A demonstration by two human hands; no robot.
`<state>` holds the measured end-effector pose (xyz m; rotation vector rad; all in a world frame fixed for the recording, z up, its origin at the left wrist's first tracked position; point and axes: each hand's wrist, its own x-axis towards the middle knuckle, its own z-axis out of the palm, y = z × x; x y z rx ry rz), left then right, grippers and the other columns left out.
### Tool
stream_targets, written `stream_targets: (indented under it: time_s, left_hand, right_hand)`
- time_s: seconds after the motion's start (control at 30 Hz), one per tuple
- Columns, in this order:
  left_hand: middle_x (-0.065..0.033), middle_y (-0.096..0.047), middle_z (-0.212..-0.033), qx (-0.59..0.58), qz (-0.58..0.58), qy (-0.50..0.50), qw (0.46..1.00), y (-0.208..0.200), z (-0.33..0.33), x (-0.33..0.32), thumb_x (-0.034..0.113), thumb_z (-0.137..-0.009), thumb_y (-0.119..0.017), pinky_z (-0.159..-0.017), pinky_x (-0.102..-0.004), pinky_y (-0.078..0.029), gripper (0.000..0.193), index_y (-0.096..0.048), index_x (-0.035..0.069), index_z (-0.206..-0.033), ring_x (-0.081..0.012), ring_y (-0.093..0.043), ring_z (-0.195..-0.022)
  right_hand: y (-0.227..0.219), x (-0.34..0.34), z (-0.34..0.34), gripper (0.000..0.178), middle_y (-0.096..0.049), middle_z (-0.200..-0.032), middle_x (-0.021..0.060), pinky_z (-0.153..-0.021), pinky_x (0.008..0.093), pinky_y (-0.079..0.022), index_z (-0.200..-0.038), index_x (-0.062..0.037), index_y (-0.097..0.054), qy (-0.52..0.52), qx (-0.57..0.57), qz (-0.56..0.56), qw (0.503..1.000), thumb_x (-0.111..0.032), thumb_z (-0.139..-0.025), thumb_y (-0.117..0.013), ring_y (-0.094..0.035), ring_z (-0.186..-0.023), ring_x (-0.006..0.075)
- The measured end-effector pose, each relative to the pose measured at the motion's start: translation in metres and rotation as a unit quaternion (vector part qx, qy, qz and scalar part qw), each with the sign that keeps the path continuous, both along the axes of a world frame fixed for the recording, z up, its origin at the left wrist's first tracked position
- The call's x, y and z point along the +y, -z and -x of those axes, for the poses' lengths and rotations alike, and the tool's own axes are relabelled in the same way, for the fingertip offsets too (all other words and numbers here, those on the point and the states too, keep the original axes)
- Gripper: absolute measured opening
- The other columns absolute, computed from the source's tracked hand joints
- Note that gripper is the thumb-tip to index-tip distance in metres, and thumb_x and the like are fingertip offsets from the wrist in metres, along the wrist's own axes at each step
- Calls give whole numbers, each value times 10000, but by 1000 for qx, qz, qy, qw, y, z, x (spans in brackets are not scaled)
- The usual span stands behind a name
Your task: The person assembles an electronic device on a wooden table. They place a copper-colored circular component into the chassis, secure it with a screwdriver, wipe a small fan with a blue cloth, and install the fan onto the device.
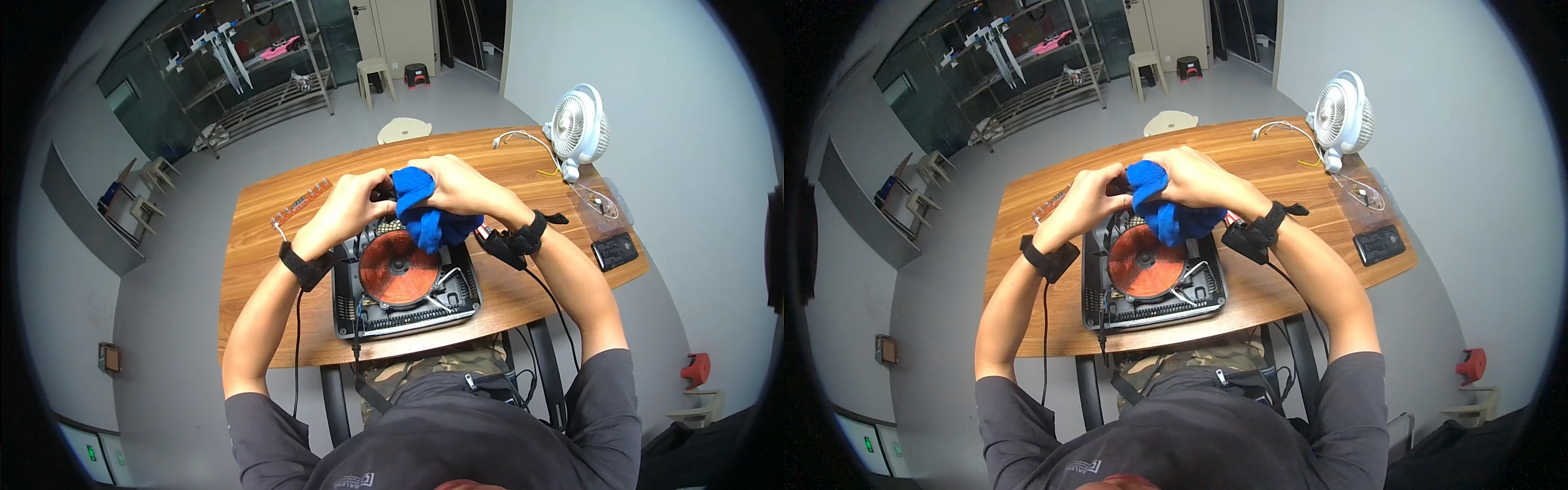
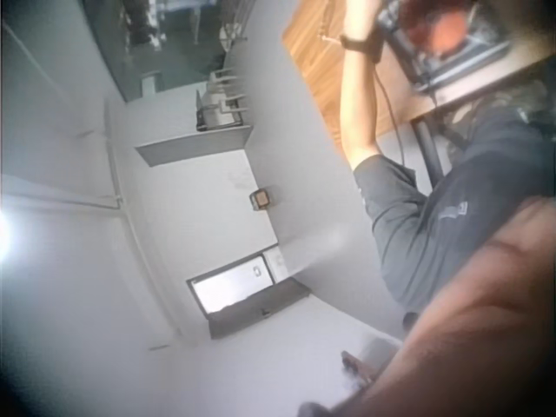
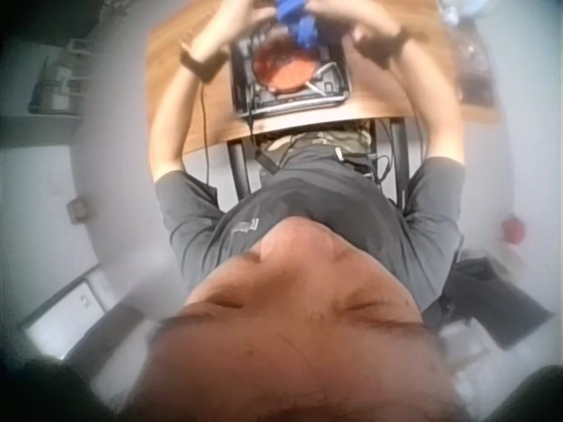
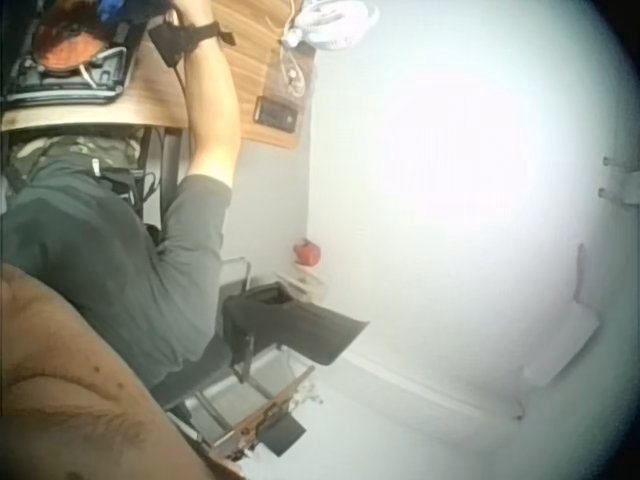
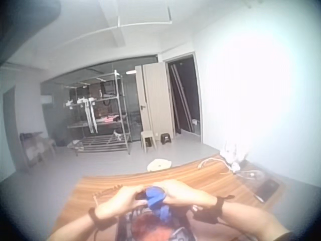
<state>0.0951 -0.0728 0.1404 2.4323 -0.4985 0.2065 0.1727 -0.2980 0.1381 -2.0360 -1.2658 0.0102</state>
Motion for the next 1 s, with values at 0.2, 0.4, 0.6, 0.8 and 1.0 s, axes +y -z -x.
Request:
stream_targets:
  time_s: [0.2, 0.4, 0.6, 0.8, 1.0]
  left_hand:
    - [-182, -739, -905, -16, 11, 13, 1000, 4, -1, 3, 155, -836, -825, -760, -374, -569, 334, -648, -18, -1061, -272, -739, -836]
    - [-179, -728, -870, -45, -7, -1, 999, 1, 5, 2, 201, -826, -847, -735, -371, -560, 370, -645, -7, -1057, -274, -732, -803]
    - [-132, -745, -850, 28, 102, -70, 992, 23, 3, 35, 220, -860, -828, -716, -311, -567, 359, -647, -27, -1047, -160, -716, -772]
    - [-5, -670, -866, 109, 254, -116, 954, 12, 3, 35, 282, -945, -769, -646, -233, -480, 315, -640, 23, -1070, -66, -604, -739]
    - [-8, -684, -965, 111, 430, -95, 891, 10, -15, 24, 287, -1027, -669, -651, -214, -517, 265, -616, 51, -1136, -60, -645, -789]
  right_hand:
    - [7, -3, -8, 306, -724, -878, 175, -777, 394, -536, -995, -12, -682, -30, 56, -53, 997, -263, -854, -786, -710, -834, 284]
    - [2, -9, -7, 324, -745, -962, 197, -811, 397, -549, -1068, -14, -703, -12, 67, -61, 996, -257, -867, -777, -735, -908, 306]
    - [-5, -22, -15, 395, -739, -1070, 167, -902, 397, -552, -1169, -40, -686, 12, 18, -129, 991, -272, -863, -781, -721, -1009, 319]
    - [-7, -30, -29, 452, -733, -1103, 146, -928, 370, -550, -1209, -20, -670, 84, 58, -207, 973, -300, -876, -793, -713, -1028, 243]
    - [-2, -23, -23, 465, -736, -1136, 146, -945, 366, -546, -1260, -25, -654, 66, 98, -213, 970, -280, -896, -789, -712, -1053, 248]
